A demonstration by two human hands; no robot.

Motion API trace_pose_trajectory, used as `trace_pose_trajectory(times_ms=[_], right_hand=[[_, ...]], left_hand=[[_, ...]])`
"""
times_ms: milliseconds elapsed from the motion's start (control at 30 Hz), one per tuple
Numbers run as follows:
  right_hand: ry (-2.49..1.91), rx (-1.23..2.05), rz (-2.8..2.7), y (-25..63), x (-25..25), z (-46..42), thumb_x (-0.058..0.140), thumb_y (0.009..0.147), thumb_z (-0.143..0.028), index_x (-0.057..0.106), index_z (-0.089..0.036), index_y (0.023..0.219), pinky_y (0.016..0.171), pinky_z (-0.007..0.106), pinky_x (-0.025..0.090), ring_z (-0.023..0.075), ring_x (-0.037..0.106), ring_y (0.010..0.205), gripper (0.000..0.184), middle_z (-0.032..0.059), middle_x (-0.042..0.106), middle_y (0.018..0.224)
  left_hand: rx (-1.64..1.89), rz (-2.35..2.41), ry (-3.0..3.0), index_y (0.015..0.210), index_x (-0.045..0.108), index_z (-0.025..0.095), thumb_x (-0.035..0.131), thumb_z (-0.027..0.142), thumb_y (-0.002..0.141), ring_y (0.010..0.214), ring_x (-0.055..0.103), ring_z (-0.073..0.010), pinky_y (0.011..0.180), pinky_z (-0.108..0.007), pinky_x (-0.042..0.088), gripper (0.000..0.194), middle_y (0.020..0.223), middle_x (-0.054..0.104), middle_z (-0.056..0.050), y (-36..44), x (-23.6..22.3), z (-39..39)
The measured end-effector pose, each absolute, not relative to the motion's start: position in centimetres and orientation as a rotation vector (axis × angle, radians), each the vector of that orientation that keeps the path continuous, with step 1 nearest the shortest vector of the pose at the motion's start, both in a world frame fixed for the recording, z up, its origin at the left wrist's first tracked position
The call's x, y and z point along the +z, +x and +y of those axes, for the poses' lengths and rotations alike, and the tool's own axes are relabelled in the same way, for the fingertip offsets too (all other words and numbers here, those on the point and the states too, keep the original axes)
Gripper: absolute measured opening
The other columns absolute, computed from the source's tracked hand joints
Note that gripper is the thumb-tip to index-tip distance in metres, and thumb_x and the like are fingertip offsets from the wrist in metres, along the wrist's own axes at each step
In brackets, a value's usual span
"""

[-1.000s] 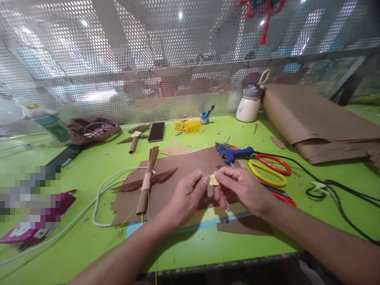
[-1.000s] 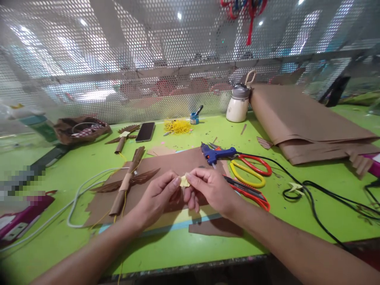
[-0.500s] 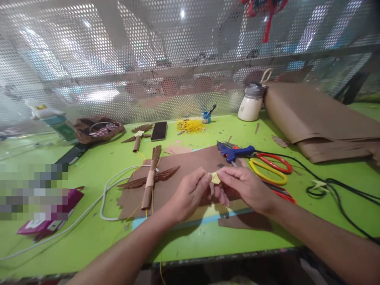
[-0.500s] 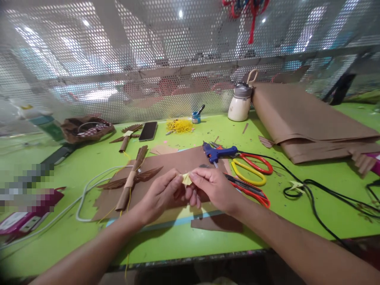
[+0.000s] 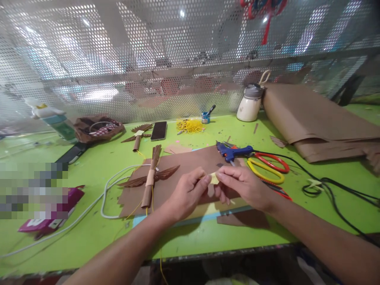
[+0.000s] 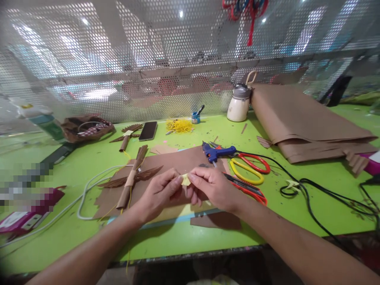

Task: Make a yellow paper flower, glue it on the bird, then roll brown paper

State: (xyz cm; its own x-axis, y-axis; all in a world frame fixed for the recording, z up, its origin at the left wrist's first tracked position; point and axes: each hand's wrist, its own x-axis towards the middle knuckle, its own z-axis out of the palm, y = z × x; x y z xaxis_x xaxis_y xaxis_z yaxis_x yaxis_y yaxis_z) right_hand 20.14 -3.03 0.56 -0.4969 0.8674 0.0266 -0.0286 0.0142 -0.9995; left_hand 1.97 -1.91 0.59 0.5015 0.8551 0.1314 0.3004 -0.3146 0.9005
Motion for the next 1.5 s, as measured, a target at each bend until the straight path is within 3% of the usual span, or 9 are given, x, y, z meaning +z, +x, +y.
trace_pose_trajectory(times_ms=[200,767,1333,1500], right_hand=[[-0.849,1.599,-1.519,20.3,0.8,-3.2,0.055,0.084,-0.031,0.056,-0.015,0.100,0.060,0.023,0.048,0.0103,0.057,0.063,0.022,0.0008,0.061,0.071],[-0.830,1.639,-1.417,20.2,-0.1,-2.8,0.055,0.084,-0.033,0.054,-0.014,0.082,0.043,0.022,0.046,0.0090,0.056,0.045,0.019,0.0000,0.060,0.063],[-0.886,1.673,-1.415,20.0,-0.1,-2.8,0.055,0.083,-0.035,0.054,-0.014,0.077,0.046,0.019,0.042,0.0065,0.052,0.046,0.022,-0.0010,0.059,0.062],[-0.895,1.700,-1.363,20.2,-0.2,-2.9,0.057,0.082,-0.035,0.054,-0.015,0.079,0.046,0.019,0.041,0.0067,0.052,0.047,0.020,-0.0015,0.058,0.063]], left_hand=[[0.736,0.846,1.557,0.064,0.040,0.016,0.041,0.045,0.088,0.048,0.034,-0.0068,0.048,-0.021,0.025,0.038,0.054,0.043,0.003,1.9,0.2,-2.1],[0.679,0.992,2.069,0.073,0.044,0.016,0.033,0.037,0.092,0.061,0.041,-0.0094,0.057,-0.022,0.031,0.031,0.067,0.045,0.002,2.1,0.1,-2.0],[0.711,0.949,1.776,0.063,0.042,0.015,0.035,0.041,0.091,0.053,0.039,-0.0071,0.050,-0.019,0.030,0.039,0.056,0.045,0.002,2.4,-0.6,-2.0],[0.692,0.899,1.772,0.070,0.047,0.015,0.034,0.041,0.091,0.055,0.041,-0.0079,0.053,-0.021,0.033,0.036,0.060,0.046,0.002,2.4,-0.6,-1.9]])
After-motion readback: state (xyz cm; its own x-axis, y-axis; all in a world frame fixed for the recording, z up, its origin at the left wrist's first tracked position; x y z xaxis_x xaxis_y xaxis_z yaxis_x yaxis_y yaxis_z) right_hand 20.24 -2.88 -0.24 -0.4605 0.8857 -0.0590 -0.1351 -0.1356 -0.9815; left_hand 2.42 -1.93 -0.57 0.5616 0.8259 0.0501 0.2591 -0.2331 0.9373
